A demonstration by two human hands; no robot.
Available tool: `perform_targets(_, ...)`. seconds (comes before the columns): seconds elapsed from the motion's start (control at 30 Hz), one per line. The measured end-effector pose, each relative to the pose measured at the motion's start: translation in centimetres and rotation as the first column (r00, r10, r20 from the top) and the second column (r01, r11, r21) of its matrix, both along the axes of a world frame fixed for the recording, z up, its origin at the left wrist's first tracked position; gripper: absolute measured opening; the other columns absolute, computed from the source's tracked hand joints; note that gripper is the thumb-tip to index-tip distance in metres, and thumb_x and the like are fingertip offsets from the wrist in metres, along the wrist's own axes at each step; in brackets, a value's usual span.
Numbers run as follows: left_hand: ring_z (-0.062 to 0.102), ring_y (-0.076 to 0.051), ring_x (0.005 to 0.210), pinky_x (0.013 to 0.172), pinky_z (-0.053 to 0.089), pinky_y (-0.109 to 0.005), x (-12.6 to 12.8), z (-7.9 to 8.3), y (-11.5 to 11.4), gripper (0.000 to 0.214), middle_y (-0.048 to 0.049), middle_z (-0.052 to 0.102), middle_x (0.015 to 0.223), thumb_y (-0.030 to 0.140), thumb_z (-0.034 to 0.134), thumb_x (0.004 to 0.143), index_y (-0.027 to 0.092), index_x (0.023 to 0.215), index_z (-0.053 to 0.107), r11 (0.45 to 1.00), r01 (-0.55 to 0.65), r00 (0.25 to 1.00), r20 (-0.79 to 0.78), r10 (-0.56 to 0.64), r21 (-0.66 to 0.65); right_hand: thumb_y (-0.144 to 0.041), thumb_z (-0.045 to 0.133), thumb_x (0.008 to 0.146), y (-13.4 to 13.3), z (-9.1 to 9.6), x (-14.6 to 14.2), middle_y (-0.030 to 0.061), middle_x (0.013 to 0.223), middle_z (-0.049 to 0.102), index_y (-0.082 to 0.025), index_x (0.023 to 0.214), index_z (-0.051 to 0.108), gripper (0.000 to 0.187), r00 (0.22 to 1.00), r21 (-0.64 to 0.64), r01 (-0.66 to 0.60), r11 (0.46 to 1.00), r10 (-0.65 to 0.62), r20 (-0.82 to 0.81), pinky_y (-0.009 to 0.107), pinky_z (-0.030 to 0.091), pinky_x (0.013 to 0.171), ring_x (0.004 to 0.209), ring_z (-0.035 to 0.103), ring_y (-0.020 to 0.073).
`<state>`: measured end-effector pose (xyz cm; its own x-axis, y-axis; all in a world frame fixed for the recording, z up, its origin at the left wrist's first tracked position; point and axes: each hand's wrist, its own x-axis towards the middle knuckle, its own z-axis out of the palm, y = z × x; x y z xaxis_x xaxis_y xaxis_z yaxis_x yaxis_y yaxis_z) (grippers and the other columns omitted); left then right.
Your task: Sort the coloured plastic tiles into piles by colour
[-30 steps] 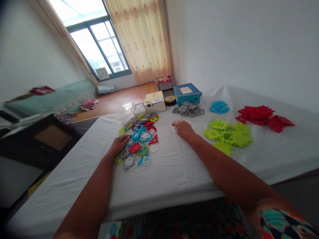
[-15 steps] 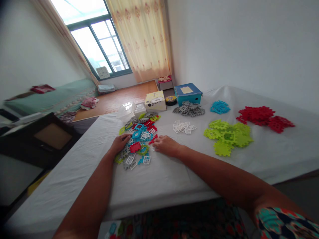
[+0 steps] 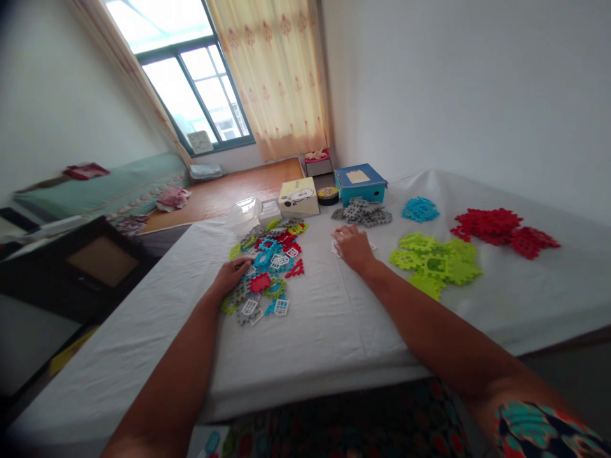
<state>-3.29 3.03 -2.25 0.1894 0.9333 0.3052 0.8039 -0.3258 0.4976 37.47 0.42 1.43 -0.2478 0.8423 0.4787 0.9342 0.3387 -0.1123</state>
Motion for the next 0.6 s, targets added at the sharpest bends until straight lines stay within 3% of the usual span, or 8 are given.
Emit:
perform_targets(0.1, 0.064, -0.023, 0.102, 0.092, 0.049, -0.035, 0.1, 0.1, -0.1, 0.04, -0.0044, 0.072, 0.107, 0.048, 0.047, 0.086, 0.022, 0.102, 0.072, 1.0, 0.01, 1.0, 0.001, -0.01, -0.002, -0.025, 0.051, 0.092, -2.1, 0.0, -2.6, 0.0101, 0.126, 0.06, -0.022, 0.124, 0.061, 0.033, 0.959, 0.064, -0.283, 0.957, 0.282, 0.015, 0.037, 0.039, 0.088, 0.112, 0.048, 0.0252)
perform_targets(0.13, 0.065, -0.023, 0.101, 0.091, 0.049, -0.035, 0.2, 0.2, -0.2, 0.04, -0.0043, 0.072, 0.106, 0.048, 0.046, 0.086, 0.022, 0.102, 0.072, 1.0, 0.012, 1.0, 0.003, -0.012, -0.002, -0.027, 0.048, 0.095, -3.1, -0.1, -3.9, 0.0081, 0.126, 0.06, -0.024, 0.124, 0.061, 0.032, 0.905, 0.058, -0.425, 0.903, 0.425, 0.023, 0.036, 0.039, 0.09, 0.112, 0.049, 0.0228)
perform_targets(0.2, 0.065, -0.022, 0.1, 0.091, 0.049, -0.034, 0.3, 0.4, -0.3, 0.039, -0.0038, 0.072, 0.105, 0.048, 0.046, 0.086, 0.023, 0.103, 0.072, 1.0, 0.012, 1.0, 0.009, -0.012, -0.001, -0.031, 0.045, 0.097, -5.2, -0.3, -6.7, 0.0042, 0.127, 0.06, -0.027, 0.125, 0.059, 0.032, 0.743, 0.021, -0.669, 0.743, 0.668, 0.047, 0.034, 0.038, 0.094, 0.113, 0.05, 0.0191)
perform_targets(0.27, 0.065, -0.022, 0.099, 0.091, 0.049, -0.034, 0.3, 0.4, -0.4, 0.039, -0.0036, 0.073, 0.105, 0.047, 0.046, 0.086, 0.023, 0.103, 0.072, 1.0, 0.014, 1.0, 0.014, -0.014, 0.003, -0.037, 0.047, 0.096, -6.8, -0.7, -8.6, 0.0029, 0.129, 0.059, -0.028, 0.125, 0.059, 0.032, 0.597, -0.029, -0.799, 0.601, 0.798, 0.083, 0.035, 0.038, 0.096, 0.116, 0.049, 0.0189)
perform_targets(0.33, 0.065, -0.023, 0.099, 0.092, 0.049, -0.035, 0.4, 0.5, -0.4, 0.039, -0.0041, 0.073, 0.105, 0.047, 0.047, 0.086, 0.022, 0.103, 0.072, 1.0, 0.015, 1.0, 0.015, -0.015, 0.006, -0.037, 0.05, 0.095, -7.3, -1.1, -9.4, 0.004, 0.127, 0.061, -0.027, 0.122, 0.06, 0.031, 0.528, -0.062, -0.842, 0.536, 0.842, 0.109, 0.036, 0.039, 0.095, 0.116, 0.049, 0.0194)
perform_targets(0.43, 0.065, -0.023, 0.1, 0.093, 0.049, -0.036, 0.4, 0.5, -0.3, 0.039, -0.0045, 0.072, 0.105, 0.046, 0.047, 0.086, 0.022, 0.103, 0.072, 1.0, 0.017, 1.0, 0.007, -0.017, 0.004, -0.024, 0.048, 0.096, -6.6, -1.4, -8.8, 0.0062, 0.118, 0.065, -0.021, 0.115, 0.064, 0.025, 0.534, -0.073, -0.836, 0.543, 0.838, 0.113, 0.033, 0.042, 0.093, 0.109, 0.053, 0.0174)
perform_targets(0.6, 0.064, -0.023, 0.101, 0.093, 0.048, -0.035, 0.4, 0.4, -0.3, 0.04, -0.0049, 0.072, 0.106, 0.046, 0.046, 0.086, 0.021, 0.104, 0.072, 1.0, 0.022, 1.0, -0.003, -0.022, 0.008, -0.016, 0.047, 0.095, -5.1, -1.3, -7.5, 0.0071, 0.107, 0.07, -0.018, 0.11, 0.066, 0.024, 0.652, -0.021, -0.757, 0.653, 0.758, 0.028, 0.029, 0.044, 0.09, 0.098, 0.059, 0.0154)
